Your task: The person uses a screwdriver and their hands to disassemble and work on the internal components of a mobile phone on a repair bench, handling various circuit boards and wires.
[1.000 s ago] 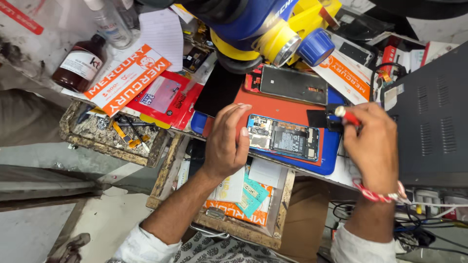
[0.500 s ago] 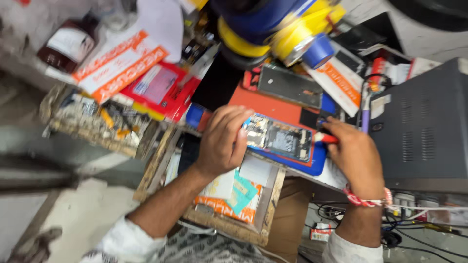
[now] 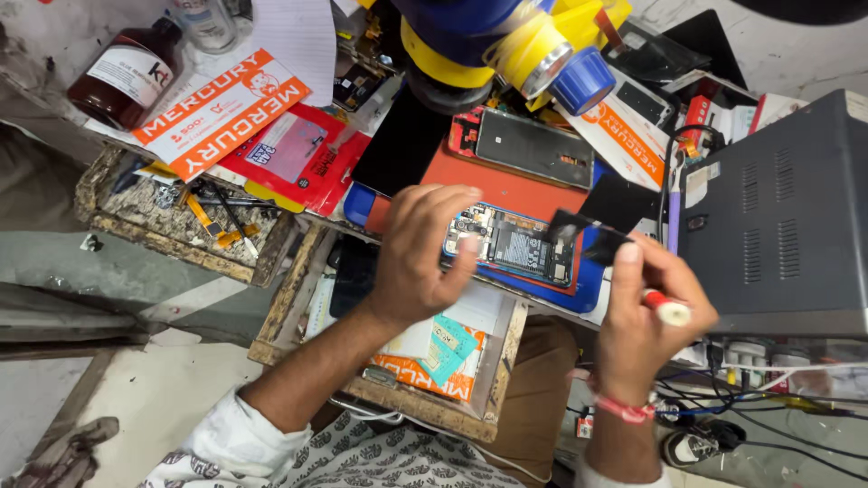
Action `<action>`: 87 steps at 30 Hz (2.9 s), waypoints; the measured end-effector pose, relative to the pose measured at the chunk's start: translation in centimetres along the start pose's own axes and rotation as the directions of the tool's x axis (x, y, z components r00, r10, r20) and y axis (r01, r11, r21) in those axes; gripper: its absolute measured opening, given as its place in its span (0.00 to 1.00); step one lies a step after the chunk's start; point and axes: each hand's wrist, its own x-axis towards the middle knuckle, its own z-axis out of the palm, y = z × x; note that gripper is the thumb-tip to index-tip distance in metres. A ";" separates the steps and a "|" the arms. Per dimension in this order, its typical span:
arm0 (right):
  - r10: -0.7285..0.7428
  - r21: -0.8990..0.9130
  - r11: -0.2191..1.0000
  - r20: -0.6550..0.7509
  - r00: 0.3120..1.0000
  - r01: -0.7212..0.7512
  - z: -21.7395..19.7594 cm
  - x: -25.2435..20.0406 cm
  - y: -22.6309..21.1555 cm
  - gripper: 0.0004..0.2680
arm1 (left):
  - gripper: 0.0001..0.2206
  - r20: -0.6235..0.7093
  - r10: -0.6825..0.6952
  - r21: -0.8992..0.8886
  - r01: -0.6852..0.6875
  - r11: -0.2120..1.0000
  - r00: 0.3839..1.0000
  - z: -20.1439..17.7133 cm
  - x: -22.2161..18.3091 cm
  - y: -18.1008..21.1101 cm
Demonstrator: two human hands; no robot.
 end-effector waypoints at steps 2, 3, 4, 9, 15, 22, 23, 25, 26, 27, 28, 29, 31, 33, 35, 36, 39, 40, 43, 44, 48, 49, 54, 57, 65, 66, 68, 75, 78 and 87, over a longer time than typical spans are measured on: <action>0.134 0.298 0.945 0.031 0.990 -0.137 0.8 -1.4 -0.5 0.05 | 0.19 0.096 -0.063 -0.030 0.067 0.997 0.993 0.2 0.5 1.4; 0.219 0.414 0.879 0.090 0.972 -0.237 1.1 -1.7 -0.7 0.05 | 0.18 0.130 -0.142 -0.143 0.160 0.977 0.981 0.5 0.6 2.1; 0.292 0.518 0.789 0.159 0.943 -0.332 1.3 -1.9 -0.9 0.04 | 0.17 0.172 -0.215 -0.250 0.254 0.934 0.961 0.8 0.7 2.7; 0.308 0.692 0.453 0.470 0.827 -0.562 1.3 -0.6 -2.2 0.07 | 0.12 0.468 -0.470 -0.551 0.663 0.507 0.749 0.4 0.3 3.3; -0.146 0.118 0.988 0.543 0.827 0.097 -1.1 2.3 -5.2 0.21 | 0.10 0.756 -0.215 -0.568 0.782 0.256 0.619 -1.8 -0.2 0.5; -0.108 0.005 0.979 0.858 0.502 0.203 -1.4 0.3 -5.9 0.24 | 0.10 0.802 -0.114 -0.504 0.766 0.398 0.587 -1.7 -3.1 0.6; -0.077 -0.018 0.980 0.882 0.465 0.196 -1.2 -0.3 -6.0 0.24 | 0.11 0.791 -0.134 -0.508 0.763 0.400 0.597 -1.8 -3.4 0.7; -0.184 0.001 0.945 0.830 0.527 0.328 -0.9 -1.4 -6.3 0.23 | 0.11 0.806 -0.152 -0.461 0.769 0.444 0.571 -2.3 -3.9 0.6; -0.239 0.005 0.920 0.799 0.552 0.391 -0.8 -1.8 -6.4 0.23 | 0.11 0.815 -0.160 -0.437 0.771 0.464 0.558 -2.4 -4.1 0.6; -0.243 -0.013 0.907 0.800 0.548 0.421 -0.8 -2.0 -6.3 0.23 | 0.12 0.830 -0.169 -0.433 0.805 0.404 0.531 -2.4 -4.1 0.7; -0.247 -0.031 0.892 0.802 0.544 0.451 -0.7 -2.2 -6.1 0.24 | 0.12 0.845 -0.177 -0.428 0.837 0.342 0.504 -2.3 -4.1 0.8; -0.251 -0.049 0.876 0.804 0.539 0.481 -0.7 -2.3 -5.9 0.24 | 0.12 0.860 -0.181 -0.421 0.863 0.278 0.477 -2.4 -4.0 1.0; -0.297 -0.077 0.848 0.751 0.590 0.524 -0.7 -1.8 -5.3 0.24 | 0.11 0.742 -0.281 -0.434 0.756 0.490 0.608 -3.1 -3.8 1.1; -0.320 -0.110 0.823 0.719 0.616 0.557 -0.6 -0.4 -4.3 0.23 | 0.10 0.583 -0.350 -0.336 0.610 0.718 0.733 -3.8 -3.3 1.2; -0.321 -0.145 0.801 0.714 0.621 0.581 0.1 1.7 -3.3 0.21 | 0.07 0.390 -0.356 -0.108 0.426 0.898 0.849 -4.3 -2.7 0.8; -0.317 -0.145 0.798 0.724 0.613 0.585 0.7 2.3 -2.9 0.21 | 0.06 0.344 -0.307 -0.074 0.352 0.933 0.887 -4.3 -2.4 0.5; -0.323 -0.120 0.787 0.756 0.570 0.605 3.0 4.0 -2.3 0.19 | 0.09 0.256 -0.172 0.038 0.168 0.985 0.951 -4.2 -1.7 -0.7; -0.331 -0.095 0.784 0.773 0.542 0.614 3.8 4.3 -2.2 0.19 | 0.11 0.256 -0.156 0.067 0.144 0.987 0.954 -3.9 -1.6 -0.9; -0.328 -0.064 0.779 0.806 0.492 0.624 5.7 4.7 -2.3 0.19 | 0.14 0.262 -0.130 0.126 0.099 0.987 0.956 -3.4 -1.6 -1.6; -0.324 -0.061 0.777 0.815 0.481 0.626 6.1 4.8 -2.5 0.19 | 0.15 0.264 -0.124 0.141 0.088 0.986 0.957 -3.2 -1.7 -1.8; -0.284 -0.086 0.782 0.832 0.476 0.617 6.7 4.9 -2.9 0.20 | 0.15 0.264 -0.102 0.148 0.064 0.987 0.959 -3.0 -2.4 -2.5; -0.281 -0.091 0.780 0.833 0.476 0.619 6.7 5.0 -2.9 0.19 | 0.15 0.264 -0.093 0.153 0.054 0.987 0.960 -2.9 -2.6 -2.7; -0.240 -0.128 0.772 0.848 0.472 0.622 6.6 5.3 -2.9 0.19 | 0.14 0.262 -0.064 0.169 0.019 0.985 0.963 -2.6 -3.0 -3.2; -0.243 -0.128 0.762 0.852 0.463 0.635 6.7 5.5 -3.0 0.19 | 0.13 0.272 -0.061 0.166 0.016 0.986 0.960 -2.5 -2.9 -3.5; -0.215 -0.159 0.690 0.887 0.410 0.706 6.8 6.1 -4.1 0.18 | 0.10 0.257 -0.038 0.139 0.002 0.990 0.966 -2.4 -2.6 -3.8; -0.212 -0.160 0.686 0.889 0.405 0.710 6.8 6.1 -4.2 0.18 | 0.10 0.265 -0.034 0.145 -0.005 0.989 0.964 -2.3 -2.7 -3.9; -0.206 -0.162 0.677 0.895 0.396 0.718 6.7 6.3 -4.4 0.18 | 0.11 0.281 -0.025 0.153 -0.020 0.988 0.959 -2.2 -2.8 -4.0; -0.194 -0.167 0.660 0.904 0.381 0.732 6.7 6.3 -4.7 0.17 | 0.11 0.290 -0.026 0.115 -0.008 0.993 0.957 -2.2 -3.3 -4.3; -0.183 -0.171 0.652 0.910 0.373 0.738 6.7 6.3 -4.8 0.16 | 0.11 0.289 -0.037 0.102 0.007 0.995 0.957 -2.1 -3.3 -4.3; -0.121 -0.180 0.612 0.941 0.316 0.770 6.9 6.8 -5.5 0.17 | 0.12 0.355 -0.031 0.178 -0.035 0.983 0.934 -2.7 -2.7 -3.9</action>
